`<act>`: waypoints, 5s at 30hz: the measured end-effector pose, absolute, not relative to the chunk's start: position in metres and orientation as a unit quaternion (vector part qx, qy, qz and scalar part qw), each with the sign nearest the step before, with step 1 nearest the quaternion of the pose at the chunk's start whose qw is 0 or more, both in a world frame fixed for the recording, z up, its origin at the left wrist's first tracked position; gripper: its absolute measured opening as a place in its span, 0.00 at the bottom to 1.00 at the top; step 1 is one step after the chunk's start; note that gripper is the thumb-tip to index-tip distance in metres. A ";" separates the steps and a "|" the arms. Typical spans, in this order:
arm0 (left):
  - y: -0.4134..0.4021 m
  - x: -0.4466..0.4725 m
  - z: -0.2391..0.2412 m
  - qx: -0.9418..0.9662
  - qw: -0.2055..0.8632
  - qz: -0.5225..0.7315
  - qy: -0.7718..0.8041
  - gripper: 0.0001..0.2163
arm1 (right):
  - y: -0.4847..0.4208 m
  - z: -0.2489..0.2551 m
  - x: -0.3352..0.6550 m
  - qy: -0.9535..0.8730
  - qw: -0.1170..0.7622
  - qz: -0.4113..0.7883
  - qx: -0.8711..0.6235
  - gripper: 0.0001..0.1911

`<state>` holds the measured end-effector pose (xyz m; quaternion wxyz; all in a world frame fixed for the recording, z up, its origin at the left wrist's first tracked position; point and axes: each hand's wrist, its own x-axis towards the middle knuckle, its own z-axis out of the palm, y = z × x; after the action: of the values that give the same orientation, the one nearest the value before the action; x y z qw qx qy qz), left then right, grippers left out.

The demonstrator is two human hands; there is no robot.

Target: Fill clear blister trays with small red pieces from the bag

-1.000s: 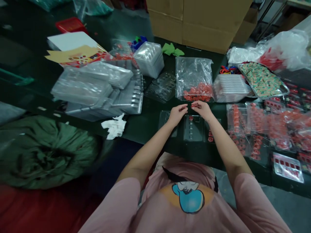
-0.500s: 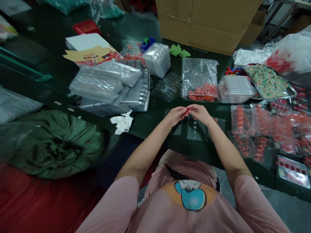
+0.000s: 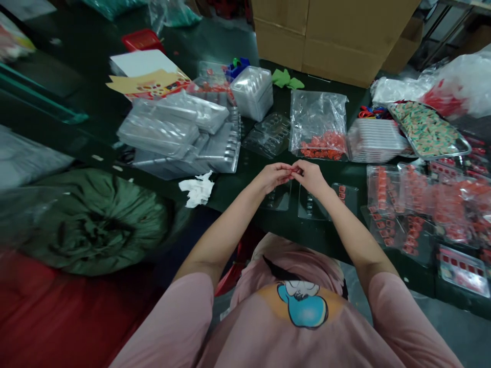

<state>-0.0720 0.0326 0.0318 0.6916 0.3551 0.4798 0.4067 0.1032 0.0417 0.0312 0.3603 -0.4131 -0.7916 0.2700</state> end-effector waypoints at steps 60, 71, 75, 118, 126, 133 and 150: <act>0.066 -0.133 -0.013 0.734 0.316 0.258 0.543 0.09 | 0.040 0.000 0.164 -0.691 0.372 0.326 -0.528 0.08; 0.069 -0.126 -0.017 0.794 0.224 0.201 0.528 0.08 | 0.046 0.000 0.156 -0.703 0.371 0.318 -0.517 0.08; 0.065 -0.104 -0.014 0.814 0.244 0.186 0.494 0.09 | 0.070 -0.010 0.164 -0.710 0.350 0.252 -0.556 0.07; 0.029 -0.060 0.024 0.446 0.618 0.410 0.501 0.18 | 0.030 0.029 0.131 -0.747 0.435 0.282 -0.416 0.06; 0.023 -0.064 -0.006 0.680 0.430 0.327 0.496 0.10 | 0.022 0.015 0.158 -0.699 0.431 0.301 -0.485 0.08; 0.024 -0.063 -0.012 0.812 0.265 0.294 0.430 0.07 | 0.021 0.007 0.169 -0.684 0.420 0.315 -0.506 0.10; 0.020 -0.081 -0.033 0.850 0.151 0.309 0.398 0.09 | 0.046 -0.001 0.199 -0.657 0.429 0.286 -0.551 0.09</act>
<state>-0.0814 0.0203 -0.0331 0.1510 0.8502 0.3983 0.3093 0.1993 0.0462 -0.0014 0.4285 -0.5512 -0.6565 0.2855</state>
